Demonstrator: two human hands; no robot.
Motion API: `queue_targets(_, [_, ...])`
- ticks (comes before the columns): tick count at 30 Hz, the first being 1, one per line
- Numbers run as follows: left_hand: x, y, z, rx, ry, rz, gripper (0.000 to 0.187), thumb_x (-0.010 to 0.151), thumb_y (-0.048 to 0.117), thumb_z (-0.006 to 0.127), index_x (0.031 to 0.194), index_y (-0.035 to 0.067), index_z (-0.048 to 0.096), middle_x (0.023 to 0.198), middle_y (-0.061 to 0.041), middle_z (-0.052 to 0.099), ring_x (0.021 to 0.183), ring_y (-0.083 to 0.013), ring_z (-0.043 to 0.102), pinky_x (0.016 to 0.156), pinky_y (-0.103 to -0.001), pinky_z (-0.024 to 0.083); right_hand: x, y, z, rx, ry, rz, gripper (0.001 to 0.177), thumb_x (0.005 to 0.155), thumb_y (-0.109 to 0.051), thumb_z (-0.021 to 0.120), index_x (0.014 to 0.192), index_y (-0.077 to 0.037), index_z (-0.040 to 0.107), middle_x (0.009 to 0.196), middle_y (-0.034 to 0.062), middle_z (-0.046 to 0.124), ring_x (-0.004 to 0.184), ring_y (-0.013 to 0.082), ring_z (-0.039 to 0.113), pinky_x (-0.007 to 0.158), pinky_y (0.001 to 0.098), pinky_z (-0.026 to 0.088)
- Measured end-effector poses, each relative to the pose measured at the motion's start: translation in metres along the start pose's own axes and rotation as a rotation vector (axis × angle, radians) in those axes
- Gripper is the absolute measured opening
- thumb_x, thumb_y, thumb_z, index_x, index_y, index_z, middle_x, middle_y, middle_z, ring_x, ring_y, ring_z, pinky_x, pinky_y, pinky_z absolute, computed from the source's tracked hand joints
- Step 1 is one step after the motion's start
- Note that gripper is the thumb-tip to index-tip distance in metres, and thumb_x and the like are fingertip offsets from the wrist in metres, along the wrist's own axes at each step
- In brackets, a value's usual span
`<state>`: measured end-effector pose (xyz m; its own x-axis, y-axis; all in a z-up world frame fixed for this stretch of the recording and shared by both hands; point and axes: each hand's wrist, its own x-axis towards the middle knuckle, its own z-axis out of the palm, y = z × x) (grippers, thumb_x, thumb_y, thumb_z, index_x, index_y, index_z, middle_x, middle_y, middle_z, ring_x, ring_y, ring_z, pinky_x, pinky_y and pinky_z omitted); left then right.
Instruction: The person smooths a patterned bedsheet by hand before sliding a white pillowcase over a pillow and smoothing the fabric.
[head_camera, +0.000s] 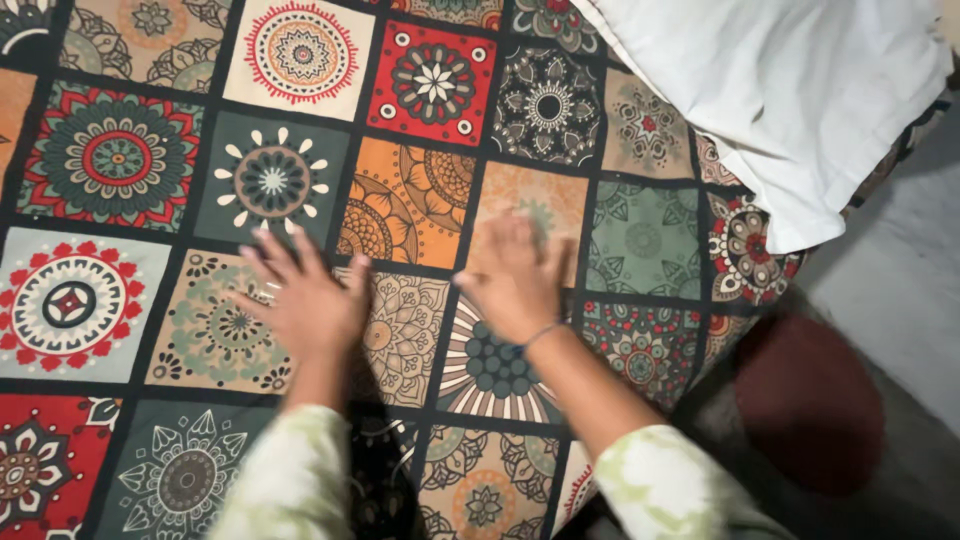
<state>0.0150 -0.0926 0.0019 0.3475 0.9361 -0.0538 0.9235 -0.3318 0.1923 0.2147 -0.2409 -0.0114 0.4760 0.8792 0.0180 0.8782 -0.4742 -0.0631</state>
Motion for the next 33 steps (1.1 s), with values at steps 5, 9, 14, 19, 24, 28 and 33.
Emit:
queue_targets(5, [-0.095, 0.103, -0.002, -0.023, -0.512, 0.378, 0.089, 0.089, 0.069, 0.048, 0.161, 0.020, 0.030, 0.169, -0.005, 0.020, 0.155, -0.0284, 0.016, 0.119, -0.077, -0.001, -0.019, 0.054, -0.028, -0.013, -0.331, 0.238, 0.084, 0.089, -0.066, 0.050, 0.158, -0.023, 0.031, 0.169, 0.0004, 0.025, 0.157, 0.0236, 0.019, 0.117, 0.0762, 0.008])
queue_targets(9, [-0.127, 0.112, -0.010, -0.243, -0.423, 0.933, 0.079, 0.090, 0.061, 0.055, 0.155, 0.021, 0.037, 0.167, -0.009, 0.019, 0.154, -0.0326, 0.012, 0.115, -0.078, 0.002, -0.063, 0.180, -0.064, -0.054, -0.189, 0.685, 0.090, 0.095, -0.064, 0.043, 0.159, -0.007, 0.018, 0.170, 0.0140, 0.005, 0.155, 0.0320, 0.003, 0.109, 0.0792, -0.003])
queue_targets(14, [-0.070, 0.104, 0.002, -0.247, 0.014, 0.319, 0.082, 0.094, 0.059, 0.053, 0.158, 0.013, 0.032, 0.167, -0.020, 0.014, 0.153, -0.0421, 0.006, 0.112, -0.075, 0.005, -0.020, 0.195, -0.042, -0.067, 0.149, 0.557, 0.086, 0.100, -0.054, 0.052, 0.161, 0.001, 0.027, 0.171, 0.0230, 0.016, 0.160, 0.0387, 0.008, 0.117, 0.0735, 0.005])
queue_targets(19, [-0.058, 0.184, 0.040, -0.153, -0.036, -0.030, 0.083, 0.093, 0.062, 0.050, 0.159, 0.016, 0.030, 0.169, -0.018, 0.011, 0.156, -0.0367, 0.004, 0.114, -0.075, 0.001, 0.098, 0.106, -0.003, 0.005, 0.076, -0.013, 0.081, 0.102, -0.056, 0.049, 0.161, -0.005, 0.029, 0.173, 0.0129, 0.015, 0.159, 0.0289, 0.012, 0.119, 0.0726, 0.003])
queue_targets(24, [-0.055, 0.225, 0.058, -0.093, -0.028, -0.188, 0.084, 0.093, 0.065, 0.045, 0.160, 0.017, 0.029, 0.171, -0.016, 0.012, 0.157, -0.0340, 0.003, 0.116, -0.075, -0.001, 0.093, 0.173, -0.020, 0.075, -0.270, 0.185, 0.090, 0.095, -0.065, 0.044, 0.162, -0.012, 0.018, 0.170, 0.0103, 0.011, 0.156, 0.0294, 0.007, 0.117, 0.0713, 0.002])
queue_targets(28, [-0.050, 0.229, 0.044, -0.056, -0.057, -0.192, 0.083, 0.093, 0.063, 0.044, 0.160, 0.017, 0.028, 0.170, -0.017, 0.011, 0.156, -0.0346, 0.002, 0.113, -0.075, -0.001, -0.042, 0.295, -0.087, -0.105, -0.357, 0.629, 0.103, 0.090, -0.069, 0.047, 0.159, 0.003, 0.018, 0.169, 0.0235, 0.006, 0.155, 0.0392, 0.000, 0.112, 0.0803, 0.001])
queue_targets(33, [-0.050, 0.232, 0.045, -0.013, -0.056, -0.209, 0.082, 0.094, 0.062, 0.044, 0.161, 0.018, 0.029, 0.170, -0.015, 0.012, 0.157, -0.0351, 0.002, 0.114, -0.075, -0.001, -0.081, 0.300, -0.106, -0.192, -0.129, 0.558, 0.093, 0.095, -0.060, 0.051, 0.153, 0.009, 0.029, 0.170, 0.0294, 0.014, 0.158, 0.0402, -0.001, 0.108, 0.0824, 0.002])
